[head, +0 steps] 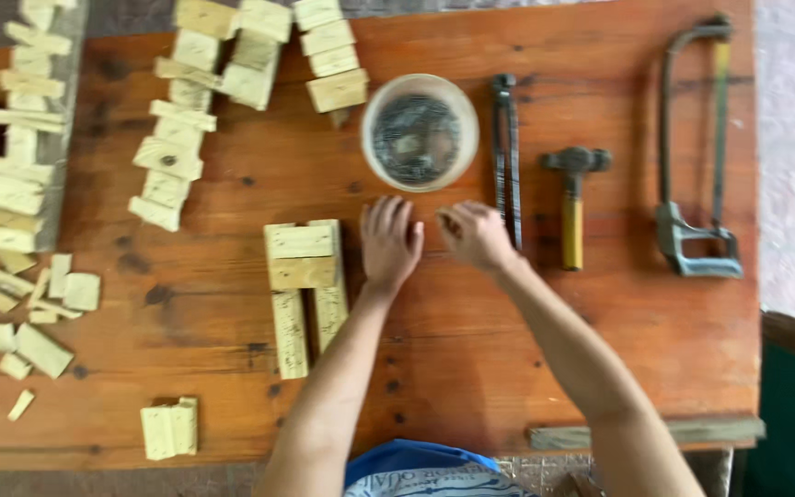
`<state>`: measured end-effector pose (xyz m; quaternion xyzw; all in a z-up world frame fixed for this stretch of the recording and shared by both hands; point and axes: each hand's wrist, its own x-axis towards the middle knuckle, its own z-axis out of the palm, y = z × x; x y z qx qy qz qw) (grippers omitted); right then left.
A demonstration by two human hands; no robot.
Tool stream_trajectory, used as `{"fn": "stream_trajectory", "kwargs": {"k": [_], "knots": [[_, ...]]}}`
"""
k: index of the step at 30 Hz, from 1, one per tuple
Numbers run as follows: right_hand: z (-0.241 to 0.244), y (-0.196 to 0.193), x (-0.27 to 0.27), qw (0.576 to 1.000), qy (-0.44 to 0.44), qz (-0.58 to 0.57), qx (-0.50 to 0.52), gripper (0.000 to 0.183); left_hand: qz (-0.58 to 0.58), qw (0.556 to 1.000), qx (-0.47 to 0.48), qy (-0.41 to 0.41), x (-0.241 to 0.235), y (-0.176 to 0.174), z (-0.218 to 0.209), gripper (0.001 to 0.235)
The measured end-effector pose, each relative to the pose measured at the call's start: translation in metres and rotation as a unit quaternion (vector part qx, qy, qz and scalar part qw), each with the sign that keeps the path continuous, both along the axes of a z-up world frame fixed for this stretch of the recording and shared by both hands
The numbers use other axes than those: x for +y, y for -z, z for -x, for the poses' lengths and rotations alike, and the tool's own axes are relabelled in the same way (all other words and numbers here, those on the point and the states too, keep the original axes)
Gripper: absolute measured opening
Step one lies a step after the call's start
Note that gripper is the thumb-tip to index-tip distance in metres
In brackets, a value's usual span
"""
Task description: The person assembles small wooden blocks into a U-shaped structure on a wooden table. They pick up nails from a container, place them into pre-drilled holes, and hammer them in with a hammer. The person repeats this process to secure multiple blocks together.
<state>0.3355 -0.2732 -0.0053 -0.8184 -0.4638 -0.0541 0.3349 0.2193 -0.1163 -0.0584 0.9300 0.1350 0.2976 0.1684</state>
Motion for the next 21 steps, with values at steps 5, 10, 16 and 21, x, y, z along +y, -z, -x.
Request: {"fn": "stream_trajectory", "kwargs": {"k": [5,10,16,21], "knots": [[-0.057,0.005,0.044,0.997,-0.027,0.068,-0.036,0.007,0.002,1.000,0.002,-0.026,-0.002,-0.002,0.000,0.037],[-0.098,0.012,0.071,0.975,-0.017,0.198,-0.103,0.008,0.005,1.000,0.003,-0.029,-0.001,-0.009,-0.002,0.034],[-0.108,0.027,0.086,0.961,-0.035,0.270,0.036,0.011,0.005,0.999,0.013,-0.037,-0.001,-0.010,-0.002,0.034],[-0.111,0.045,0.081,0.964,0.004,0.263,0.039,0.003,0.001,0.999,0.002,-0.040,-0.001,-0.012,-0.003,0.033]]}}
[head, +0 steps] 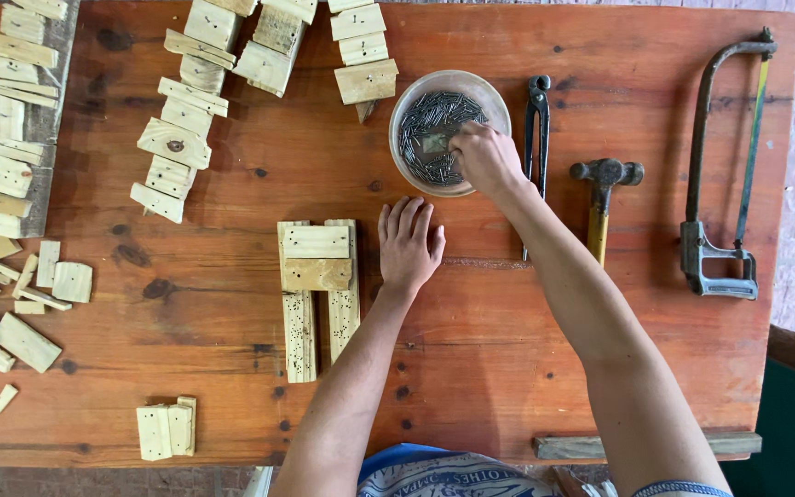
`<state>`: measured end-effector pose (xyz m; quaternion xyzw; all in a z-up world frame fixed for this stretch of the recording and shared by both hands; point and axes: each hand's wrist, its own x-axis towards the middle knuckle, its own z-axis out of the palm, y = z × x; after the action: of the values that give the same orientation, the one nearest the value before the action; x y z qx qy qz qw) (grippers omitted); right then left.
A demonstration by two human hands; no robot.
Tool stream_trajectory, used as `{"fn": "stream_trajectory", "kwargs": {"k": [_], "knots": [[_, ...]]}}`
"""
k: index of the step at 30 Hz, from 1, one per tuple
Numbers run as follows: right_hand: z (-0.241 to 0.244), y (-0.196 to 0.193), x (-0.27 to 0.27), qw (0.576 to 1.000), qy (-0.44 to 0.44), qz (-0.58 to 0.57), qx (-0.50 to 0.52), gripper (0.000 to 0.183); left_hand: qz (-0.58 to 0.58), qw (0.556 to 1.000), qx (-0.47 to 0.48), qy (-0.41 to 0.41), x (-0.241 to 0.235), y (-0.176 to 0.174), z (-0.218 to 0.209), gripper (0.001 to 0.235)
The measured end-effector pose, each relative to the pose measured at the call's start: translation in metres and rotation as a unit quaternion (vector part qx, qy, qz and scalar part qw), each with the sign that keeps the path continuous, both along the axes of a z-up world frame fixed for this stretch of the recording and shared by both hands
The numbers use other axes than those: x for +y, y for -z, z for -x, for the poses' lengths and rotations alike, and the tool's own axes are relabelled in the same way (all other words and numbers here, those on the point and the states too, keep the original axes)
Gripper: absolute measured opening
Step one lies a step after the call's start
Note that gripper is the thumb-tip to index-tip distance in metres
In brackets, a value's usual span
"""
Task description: The person assembles small wooden blocks into a U-shaped structure on a wooden table. They pick up nails from a container, place them into pre-drilled holes, and hammer them in with a hammer. The person repeats this process to secure multiple blocks together.
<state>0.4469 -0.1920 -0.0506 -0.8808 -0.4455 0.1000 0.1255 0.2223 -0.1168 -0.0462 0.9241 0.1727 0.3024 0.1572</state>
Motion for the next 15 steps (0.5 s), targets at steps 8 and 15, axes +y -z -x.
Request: {"fn": "stream_trajectory", "kwargs": {"k": [8,15], "knots": [[0.056,-0.076,-0.004,0.969,0.060,-0.187,0.149,0.009,0.009,1.000,-0.015,0.004,0.002,0.006,0.002,0.033],[0.153,-0.116,-0.021,0.861,0.126,-0.325,0.370,0.021,0.130,0.986,-0.083,0.057,-0.006,0.004,0.034,0.018]]}}
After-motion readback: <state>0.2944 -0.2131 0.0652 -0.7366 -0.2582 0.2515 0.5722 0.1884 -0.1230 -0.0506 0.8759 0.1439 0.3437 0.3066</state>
